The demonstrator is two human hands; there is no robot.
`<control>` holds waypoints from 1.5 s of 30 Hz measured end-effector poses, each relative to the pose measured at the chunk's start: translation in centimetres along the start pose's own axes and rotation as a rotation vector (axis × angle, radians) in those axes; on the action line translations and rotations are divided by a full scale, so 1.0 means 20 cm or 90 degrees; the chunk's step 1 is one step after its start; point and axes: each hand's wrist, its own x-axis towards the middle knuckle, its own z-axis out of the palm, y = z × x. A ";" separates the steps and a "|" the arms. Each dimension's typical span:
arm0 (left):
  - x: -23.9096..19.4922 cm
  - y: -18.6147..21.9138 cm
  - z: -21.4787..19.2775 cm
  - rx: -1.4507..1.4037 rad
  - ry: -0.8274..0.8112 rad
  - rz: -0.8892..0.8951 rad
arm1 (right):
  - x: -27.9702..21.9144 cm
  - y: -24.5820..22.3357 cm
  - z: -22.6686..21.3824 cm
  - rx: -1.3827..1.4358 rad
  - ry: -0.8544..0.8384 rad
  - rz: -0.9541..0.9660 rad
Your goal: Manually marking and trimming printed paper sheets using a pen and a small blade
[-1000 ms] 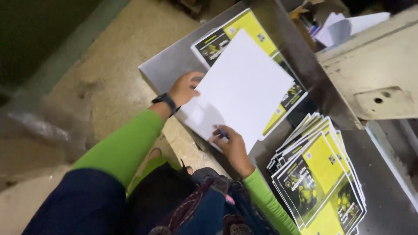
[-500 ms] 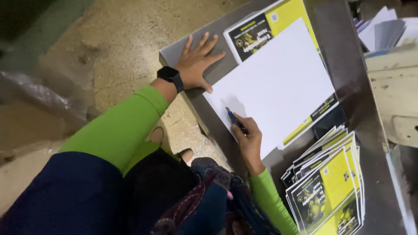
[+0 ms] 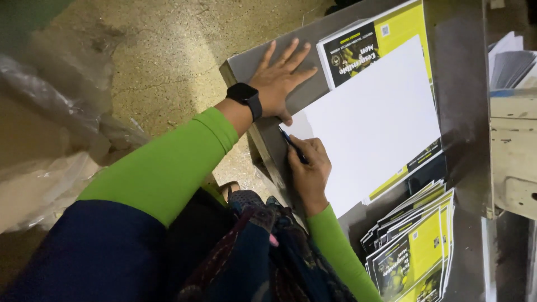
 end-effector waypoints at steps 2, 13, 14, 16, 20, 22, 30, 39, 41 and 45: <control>0.00 0.01 -0.01 0.009 -0.020 -0.006 | -0.01 0.00 0.00 -0.026 0.019 -0.027; 0.00 0.00 0.02 0.000 0.006 0.008 | -0.01 -0.02 -0.01 -0.054 0.015 -0.028; 0.00 0.00 0.03 -0.003 0.019 0.013 | -0.01 -0.03 -0.01 -0.070 0.011 -0.022; 0.00 0.00 0.03 -0.003 0.026 0.015 | 0.00 -0.05 -0.02 -0.064 0.003 -0.023; 0.00 -0.01 0.04 -0.016 0.058 0.035 | 0.00 -0.04 -0.03 -0.088 -0.023 -0.038; 0.00 -0.02 0.06 -0.017 0.070 0.042 | -0.02 -0.04 -0.05 -0.096 -0.027 -0.021; 0.00 -0.02 0.05 -0.013 0.072 0.049 | -0.08 -0.04 -0.11 -0.130 -0.056 0.027; 0.01 -0.02 0.06 0.014 0.058 0.043 | -0.16 -0.07 -0.19 -0.135 -0.068 0.043; 0.01 -0.01 0.05 0.024 0.035 0.023 | -0.18 -0.06 -0.21 -0.126 -0.078 0.073; 0.01 -0.01 0.05 0.023 0.042 0.022 | -0.22 -0.08 -0.25 -0.100 -0.084 0.089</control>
